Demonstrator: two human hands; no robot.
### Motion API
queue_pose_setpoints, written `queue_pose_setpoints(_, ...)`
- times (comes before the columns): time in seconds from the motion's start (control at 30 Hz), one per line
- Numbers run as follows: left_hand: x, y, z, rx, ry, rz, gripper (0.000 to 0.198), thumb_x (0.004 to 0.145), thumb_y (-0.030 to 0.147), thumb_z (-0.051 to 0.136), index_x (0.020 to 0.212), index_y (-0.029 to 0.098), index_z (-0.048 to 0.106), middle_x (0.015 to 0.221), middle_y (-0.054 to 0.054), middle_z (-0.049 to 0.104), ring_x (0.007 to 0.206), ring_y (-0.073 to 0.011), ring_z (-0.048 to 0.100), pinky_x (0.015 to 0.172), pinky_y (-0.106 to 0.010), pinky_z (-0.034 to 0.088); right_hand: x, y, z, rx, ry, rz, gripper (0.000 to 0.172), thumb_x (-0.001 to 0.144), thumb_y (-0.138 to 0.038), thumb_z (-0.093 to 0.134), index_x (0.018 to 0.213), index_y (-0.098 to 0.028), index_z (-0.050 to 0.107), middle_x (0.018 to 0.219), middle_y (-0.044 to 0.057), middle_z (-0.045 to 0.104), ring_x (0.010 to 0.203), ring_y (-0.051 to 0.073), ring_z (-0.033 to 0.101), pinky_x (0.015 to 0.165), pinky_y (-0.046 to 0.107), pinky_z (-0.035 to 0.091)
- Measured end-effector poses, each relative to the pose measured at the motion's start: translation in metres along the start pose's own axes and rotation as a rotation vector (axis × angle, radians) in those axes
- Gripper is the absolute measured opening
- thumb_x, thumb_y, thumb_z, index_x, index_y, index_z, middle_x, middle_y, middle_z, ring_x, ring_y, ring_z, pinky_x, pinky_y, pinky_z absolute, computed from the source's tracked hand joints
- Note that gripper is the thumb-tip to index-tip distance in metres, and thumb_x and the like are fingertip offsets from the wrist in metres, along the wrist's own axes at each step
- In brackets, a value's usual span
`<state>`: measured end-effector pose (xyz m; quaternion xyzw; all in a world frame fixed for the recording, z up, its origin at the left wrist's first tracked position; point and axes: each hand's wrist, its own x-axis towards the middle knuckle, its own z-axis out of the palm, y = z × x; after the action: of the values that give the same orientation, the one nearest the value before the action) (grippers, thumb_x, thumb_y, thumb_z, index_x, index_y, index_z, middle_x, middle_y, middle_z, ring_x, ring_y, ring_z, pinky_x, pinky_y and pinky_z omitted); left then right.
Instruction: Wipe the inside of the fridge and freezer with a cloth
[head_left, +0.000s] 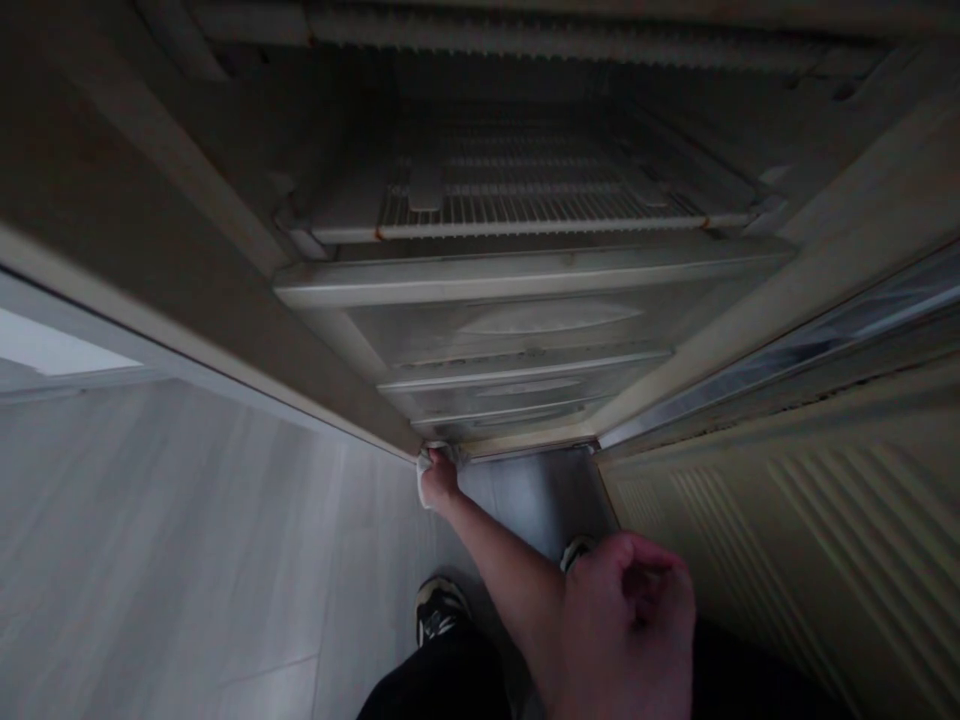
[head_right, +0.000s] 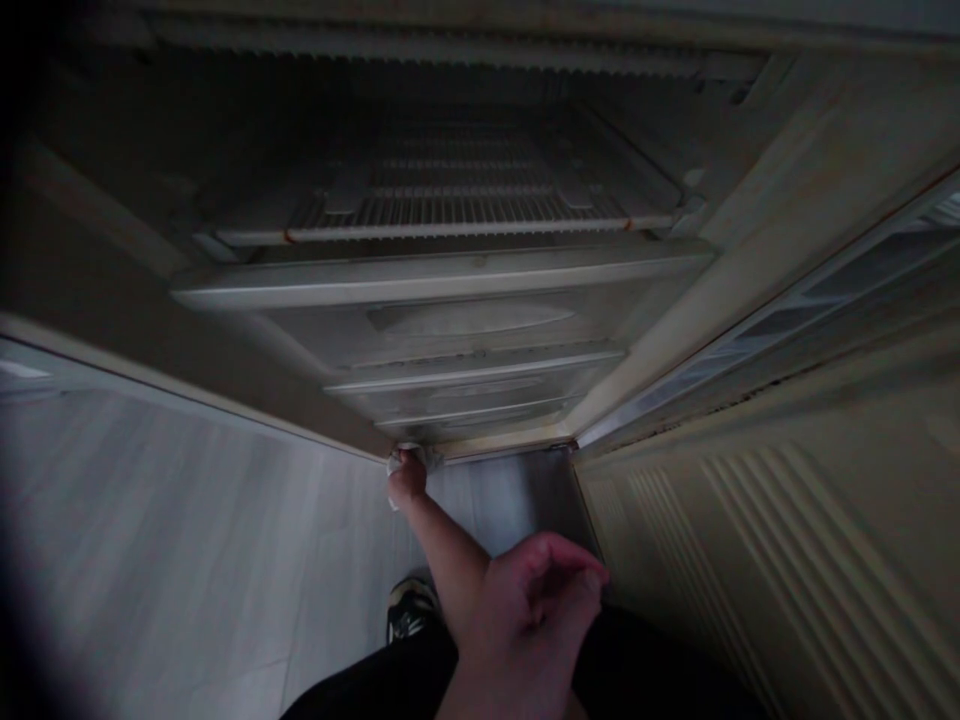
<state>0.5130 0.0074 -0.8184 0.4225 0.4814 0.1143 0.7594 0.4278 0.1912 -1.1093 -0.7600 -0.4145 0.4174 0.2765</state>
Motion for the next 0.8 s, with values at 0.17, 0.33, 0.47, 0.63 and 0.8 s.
queue_pose_setpoints(0.17,0.000,0.003,0.003,0.010,-0.008,0.019,0.016,0.087,0.035,0.065,0.088,0.022,0.075,0.087,-0.005,0.073,0.082,-0.0200,0.066,0.071,-0.031,0.047,-0.022,-0.028,-0.019,0.124,0.058,-0.053,0.045,0.088,0.000,0.045,0.120,-0.018,0.071,0.129,0.008,0.074,0.119,0.017,0.067,0.105,0.024,0.049)
queue_pose_setpoints(0.33,-0.002,0.003,0.008,0.023,0.008,0.081,0.019,0.088,0.039,0.067,0.090,0.021,0.075,0.083,-0.007,0.071,0.081,-0.0204,0.063,0.074,-0.032,0.050,-0.049,-0.081,-0.051,0.375,0.169,-0.206,0.045,0.084,0.001,0.045,0.114,-0.018,0.073,0.125,0.007,0.074,0.120,0.018,0.067,0.109,0.026,0.047)
queue_pose_setpoints(0.47,0.001,0.007,0.008,-0.012,-0.014,0.118,0.018,0.086,0.038,0.070,0.087,0.021,0.075,0.085,-0.007,0.072,0.083,-0.0203,0.064,0.076,-0.032,0.050,-0.070,-0.135,-0.087,0.535,0.256,-0.354,0.044,0.081,0.000,0.045,0.109,-0.019,0.073,0.119,0.006,0.075,0.116,0.019,0.068,0.109,0.030,0.050)
queue_pose_setpoints(0.63,-0.003,0.031,0.001,-0.292,-0.276,0.102,0.035,0.075,0.046,0.083,0.089,0.015,0.072,0.092,-0.008,0.075,0.075,-0.0128,0.063,0.072,-0.027,0.050,-0.097,-0.199,-0.129,0.573,0.325,-0.512,0.041,0.082,-0.003,0.042,0.106,-0.021,0.070,0.114,0.004,0.074,0.111,0.018,0.069,0.106,0.032,0.054)
queue_pose_setpoints(0.8,-0.025,0.063,-0.021,-0.524,-0.715,0.134,0.036,0.078,0.047,0.086,0.102,0.021,0.078,0.110,-0.007,0.076,0.084,-0.0124,0.071,0.076,-0.025,0.055,-0.129,-0.256,-0.169,0.495,0.355,-0.754,0.044,0.086,-0.006,0.044,0.116,-0.027,0.069,0.124,-0.003,0.071,0.123,0.013,0.065,0.111,0.023,0.049)
